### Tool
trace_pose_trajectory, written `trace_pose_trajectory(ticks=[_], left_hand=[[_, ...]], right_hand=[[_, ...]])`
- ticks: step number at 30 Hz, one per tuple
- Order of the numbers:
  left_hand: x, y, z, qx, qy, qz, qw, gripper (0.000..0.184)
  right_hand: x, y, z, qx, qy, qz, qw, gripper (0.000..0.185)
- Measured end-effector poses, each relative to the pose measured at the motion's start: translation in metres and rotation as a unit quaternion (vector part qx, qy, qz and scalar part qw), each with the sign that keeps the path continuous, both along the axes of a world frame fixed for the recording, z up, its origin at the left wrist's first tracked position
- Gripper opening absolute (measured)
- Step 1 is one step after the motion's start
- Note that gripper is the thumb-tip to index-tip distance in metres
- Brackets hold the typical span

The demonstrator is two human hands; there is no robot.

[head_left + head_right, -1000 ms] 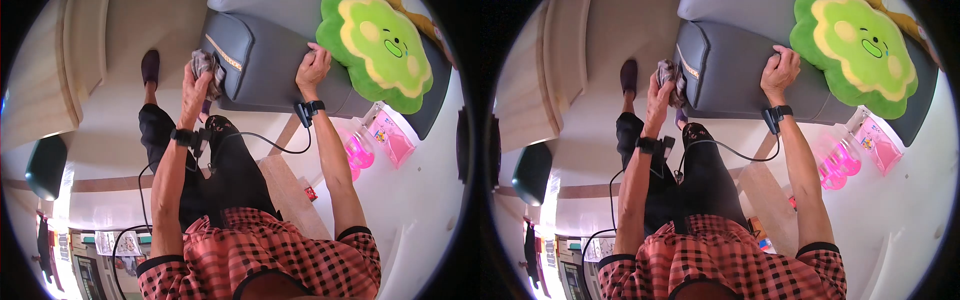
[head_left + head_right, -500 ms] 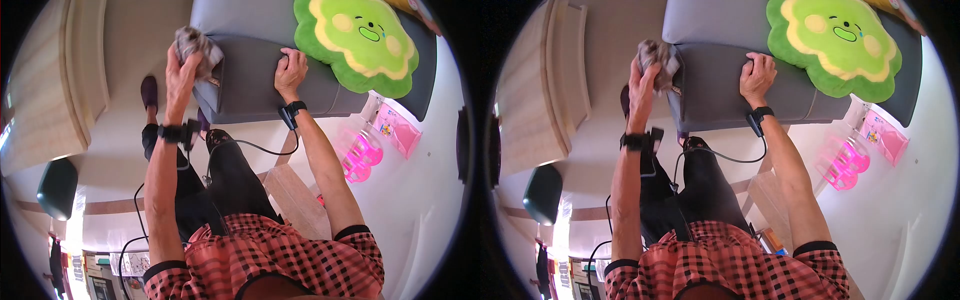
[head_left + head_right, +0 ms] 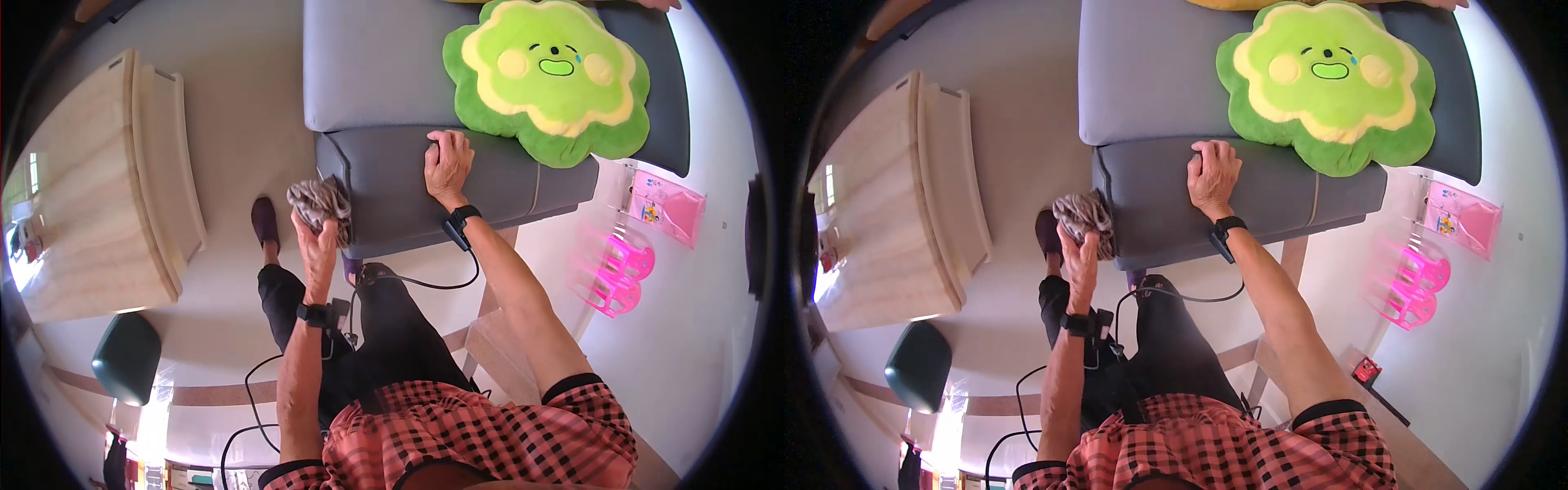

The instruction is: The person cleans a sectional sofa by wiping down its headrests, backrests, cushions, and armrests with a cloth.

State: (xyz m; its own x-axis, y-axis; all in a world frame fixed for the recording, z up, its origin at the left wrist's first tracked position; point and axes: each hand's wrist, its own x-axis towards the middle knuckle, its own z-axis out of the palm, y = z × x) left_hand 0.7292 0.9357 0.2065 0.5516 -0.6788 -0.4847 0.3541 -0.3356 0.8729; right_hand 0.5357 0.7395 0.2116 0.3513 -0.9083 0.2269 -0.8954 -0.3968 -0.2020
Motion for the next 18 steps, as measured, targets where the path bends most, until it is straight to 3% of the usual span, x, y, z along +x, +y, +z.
trace_pose_trajectory(ticks=[4,6,9,13,16,18], left_hand=[[-0.027,0.044,-0.011,-0.008,0.146,0.051,0.988,0.048],[-0.047,0.067,-0.029,0.000,0.158,0.083,0.984,0.049],[-0.055,0.076,-0.015,0.032,0.175,0.095,0.979,0.047],[-0.062,0.082,-0.008,0.045,0.102,0.085,0.990,0.048],[-0.067,0.097,-0.010,0.121,0.030,0.014,0.992,0.050],[-0.065,0.104,-0.016,0.141,0.044,-0.003,0.989,0.057]], right_hand=[[0.003,0.001,0.005,-0.012,0.008,0.001,1.000,0.019],[0.004,0.004,0.005,-0.017,0.003,0.007,1.000,0.019],[0.003,0.003,0.001,-0.033,-0.007,0.017,0.999,0.018],[0.005,0.004,-0.001,-0.043,0.005,0.013,0.999,0.017],[0.007,0.006,0.001,-0.049,0.011,0.013,0.999,0.016],[0.010,0.007,0.004,-0.052,0.016,0.013,0.998,0.016]])
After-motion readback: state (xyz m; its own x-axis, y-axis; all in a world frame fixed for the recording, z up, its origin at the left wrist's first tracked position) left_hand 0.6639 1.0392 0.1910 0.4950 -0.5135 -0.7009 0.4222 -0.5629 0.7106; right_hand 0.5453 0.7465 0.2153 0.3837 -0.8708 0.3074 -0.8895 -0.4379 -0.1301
